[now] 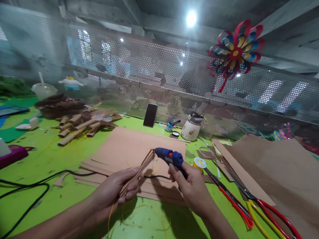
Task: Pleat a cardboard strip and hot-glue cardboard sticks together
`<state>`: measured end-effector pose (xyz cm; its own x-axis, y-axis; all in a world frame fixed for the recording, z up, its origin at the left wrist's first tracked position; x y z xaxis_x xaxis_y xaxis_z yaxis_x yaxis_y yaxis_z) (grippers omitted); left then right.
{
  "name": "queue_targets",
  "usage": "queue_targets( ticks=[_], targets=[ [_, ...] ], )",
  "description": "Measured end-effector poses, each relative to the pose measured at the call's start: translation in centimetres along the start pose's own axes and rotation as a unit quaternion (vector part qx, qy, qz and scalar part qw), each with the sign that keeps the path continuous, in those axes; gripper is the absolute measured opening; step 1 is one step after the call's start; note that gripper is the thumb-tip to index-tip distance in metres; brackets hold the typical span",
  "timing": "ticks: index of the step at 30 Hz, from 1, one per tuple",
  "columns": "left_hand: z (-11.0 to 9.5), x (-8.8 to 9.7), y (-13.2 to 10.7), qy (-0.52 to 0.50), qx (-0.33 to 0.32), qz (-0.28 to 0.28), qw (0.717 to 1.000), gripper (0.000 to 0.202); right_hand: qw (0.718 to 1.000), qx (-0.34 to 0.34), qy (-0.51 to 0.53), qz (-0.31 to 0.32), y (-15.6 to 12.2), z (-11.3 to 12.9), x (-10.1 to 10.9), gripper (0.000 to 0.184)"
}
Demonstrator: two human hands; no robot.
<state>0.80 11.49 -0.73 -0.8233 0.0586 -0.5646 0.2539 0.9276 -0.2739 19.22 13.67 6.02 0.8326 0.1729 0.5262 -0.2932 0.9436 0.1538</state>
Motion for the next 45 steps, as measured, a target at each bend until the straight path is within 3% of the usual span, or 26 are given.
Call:
queue_targets(
  ticks=[17, 24, 33, 45],
  targets=[
    [-0.1, 0.1, 0.0, 0.001, 0.006, 0.001, 1.000, 0.018, 0.999, -0.002, -0.025, 0.041, -0.6, 0.6, 0.5, 0.044],
    [0.0, 0.3, 0.2, 0.005, 0.007, 0.001, 1.000, 0.020, 1.000, 0.004, 0.000, 0.005, -0.7, 1.2, 0.8, 0.042],
    [0.0, 0.0, 0.0, 0.003, 0.003, 0.010, 1.000, 0.020, 1.000, -0.008, 0.014, 0.008, 0.1, 0.1, 0.6, 0.042],
    [-0.2, -0.1, -0.2, 0.008, 0.010, -0.005, 1.000, 0.020, 0.997, -0.038, 0.024, 0.065, -0.5, 0.3, 0.4, 0.043]
  ],
)
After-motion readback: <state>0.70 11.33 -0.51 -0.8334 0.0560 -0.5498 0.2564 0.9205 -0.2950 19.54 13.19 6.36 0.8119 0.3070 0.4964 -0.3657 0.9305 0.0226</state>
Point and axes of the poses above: each hand's wrist, its own y-axis towards the middle knuckle, its own x-axis out of the back of the hand, z = x × y, the point moved 6 cm from there along y, towards the middle knuckle, and after that the axes turned 3 degrees about -x, right-handed, at the moved point
